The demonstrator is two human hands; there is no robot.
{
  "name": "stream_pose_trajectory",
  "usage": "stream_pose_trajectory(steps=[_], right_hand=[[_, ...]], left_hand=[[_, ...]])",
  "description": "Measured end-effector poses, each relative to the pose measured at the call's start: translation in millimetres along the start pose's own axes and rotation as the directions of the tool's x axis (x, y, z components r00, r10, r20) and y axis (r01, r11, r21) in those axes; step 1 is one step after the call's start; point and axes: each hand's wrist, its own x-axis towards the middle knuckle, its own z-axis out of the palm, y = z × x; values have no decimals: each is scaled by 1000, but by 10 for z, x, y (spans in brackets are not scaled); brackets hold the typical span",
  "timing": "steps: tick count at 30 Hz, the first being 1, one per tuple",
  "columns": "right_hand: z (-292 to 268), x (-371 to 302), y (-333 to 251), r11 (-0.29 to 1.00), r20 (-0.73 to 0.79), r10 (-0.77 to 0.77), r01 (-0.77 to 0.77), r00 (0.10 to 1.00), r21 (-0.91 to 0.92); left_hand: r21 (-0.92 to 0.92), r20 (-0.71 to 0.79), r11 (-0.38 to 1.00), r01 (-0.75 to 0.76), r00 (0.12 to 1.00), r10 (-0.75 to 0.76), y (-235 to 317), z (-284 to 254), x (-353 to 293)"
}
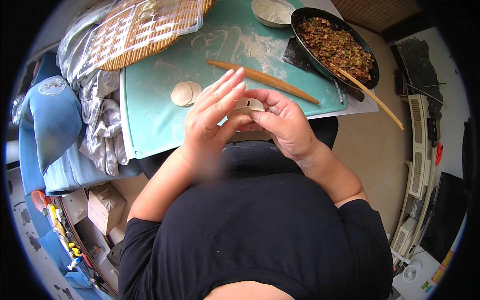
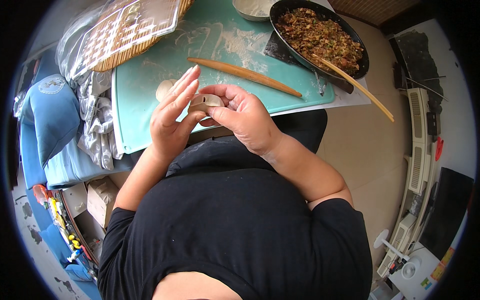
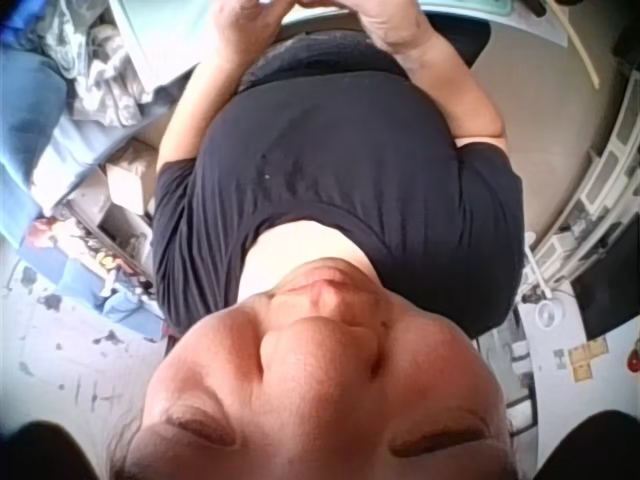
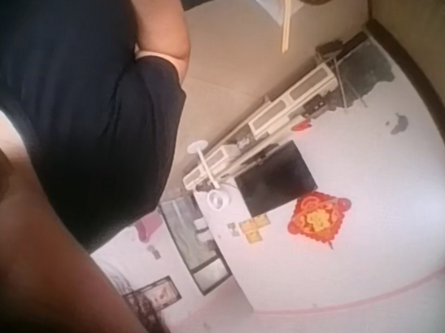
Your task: The person fills round dough wrappers with a meat and vegetable mixture using chopsticks. They then fold and pleat the edges to seal the dumplings, placing the finished units onto a bamboo mat. The process is repeated for multiple dumplings.
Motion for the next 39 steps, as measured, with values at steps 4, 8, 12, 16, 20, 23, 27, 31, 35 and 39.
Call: stream_pose_trajectory(steps=[4, 8, 12, 16, 20, 23, 27, 31, 35, 39], right_hand=[[15, -6, -26, 1000, 19, 23, -24, 1000, 19], [34, -20, -55, 999, 42, 44, -45, 998, 16], [36, -7, -47, 999, 43, 46, -47, 998, 17], [24, 2, -10, 998, 40, 52, -53, 998, 21], [41, 4, 0, 999, 42, 36, -37, 998, 32], [5, 2, 42, 999, 25, 44, -45, 999, 22], [-9, 6, 19, 999, 45, 22, -24, 999, 47], [4, 17, 15, 997, 63, 15, -20, 998, 81], [37, 19, 14, 996, 40, 16, -19, 999, 81], [15, 39, 34, 999, 42, 39, -41, 998, 36]], left_hand=[[-111, 72, 994, -17, 997, 25, -65, -9, 12], [-52, 106, 997, -63, 992, 69, -88, -52, 8], [19, 87, 996, -93, 992, 91, -79, -43, -2], [44, 21, 994, -97, 995, 96, -55, -9, -4], [115, 30, 982, -149, 989, 147, -35, -35, 17], [52, 46, 989, -139, 990, 137, -114, -41, -28], [-161, -9, 987, 0, 1000, -2, -73, 19, -23], [-19, 49, 1000, -13, 999, 14, -162, 7, -73], [237, 95, 967, -95, 993, 75, -129, -31, -66], [272, 140, 958, -88, 989, 51, -137, -50, -74]])
